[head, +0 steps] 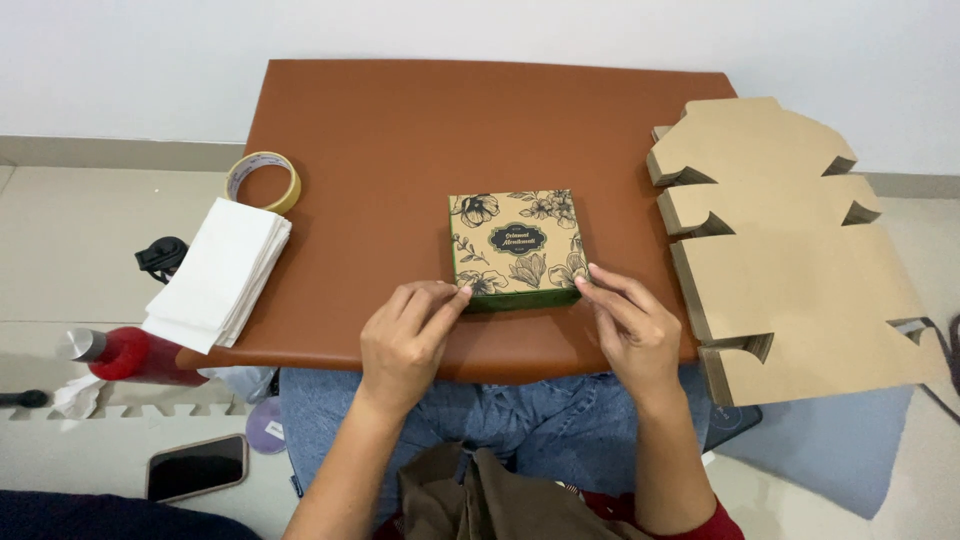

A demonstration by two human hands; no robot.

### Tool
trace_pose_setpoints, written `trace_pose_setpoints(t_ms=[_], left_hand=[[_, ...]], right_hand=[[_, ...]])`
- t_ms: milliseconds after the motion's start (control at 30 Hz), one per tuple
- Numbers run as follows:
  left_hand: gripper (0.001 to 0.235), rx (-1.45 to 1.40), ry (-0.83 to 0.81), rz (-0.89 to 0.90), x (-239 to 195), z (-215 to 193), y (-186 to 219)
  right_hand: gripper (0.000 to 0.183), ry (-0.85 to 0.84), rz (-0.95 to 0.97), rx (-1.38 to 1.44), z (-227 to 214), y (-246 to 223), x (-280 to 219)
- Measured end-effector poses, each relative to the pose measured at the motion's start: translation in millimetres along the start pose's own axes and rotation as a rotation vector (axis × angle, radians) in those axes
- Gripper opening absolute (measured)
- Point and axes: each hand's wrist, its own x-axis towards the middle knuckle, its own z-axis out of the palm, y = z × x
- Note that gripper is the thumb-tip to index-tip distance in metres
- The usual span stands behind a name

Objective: Assembling decorative cardboard boxes by folding pre-scored templates and inserting paper liners.

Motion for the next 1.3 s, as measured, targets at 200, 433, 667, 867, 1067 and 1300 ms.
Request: trace_pose_setpoints(t_ms=[200, 433, 667, 867, 1067, 1300], left_hand=[[0.008, 0.222, -0.111, 0.063, 16.4, -16.7, -25.1], [0.008, 0.518, -0.242, 0.027, 42.2, -19.3, -82.6], [0.025, 0.692, -0.553, -0.102, 50.2, 31.4, -203.7], [0.049, 0.635, -0.739, -0.266, 65.1, 48.6, -278.8], [0.053, 0.54, -0.726, -0.389, 80.8, 39.2, -308.3], [0.022, 0.091, -0.435, -0.521, 90.9, 30.7, -323.6]], right_hand=[[0.023, -0.106, -0.026, -0.022, 18.5, -21.5, 36.2], [0.021, -0.371, -0.045, -0.156, 71.3, -36.2, 105.5], [0.019, -0.385, -0.061, -0.163, 173.7, -3.6, 157.9], [0.041, -0.451, -0.061, -0.116, 239.4, -1.5, 190.8], [0.052, -0.475, -0.045, -0.054, 280.0, 5.5, 219.0], [0.024, -0.183, -0.072, -0.028, 319.5, 33.1, 243.4]])
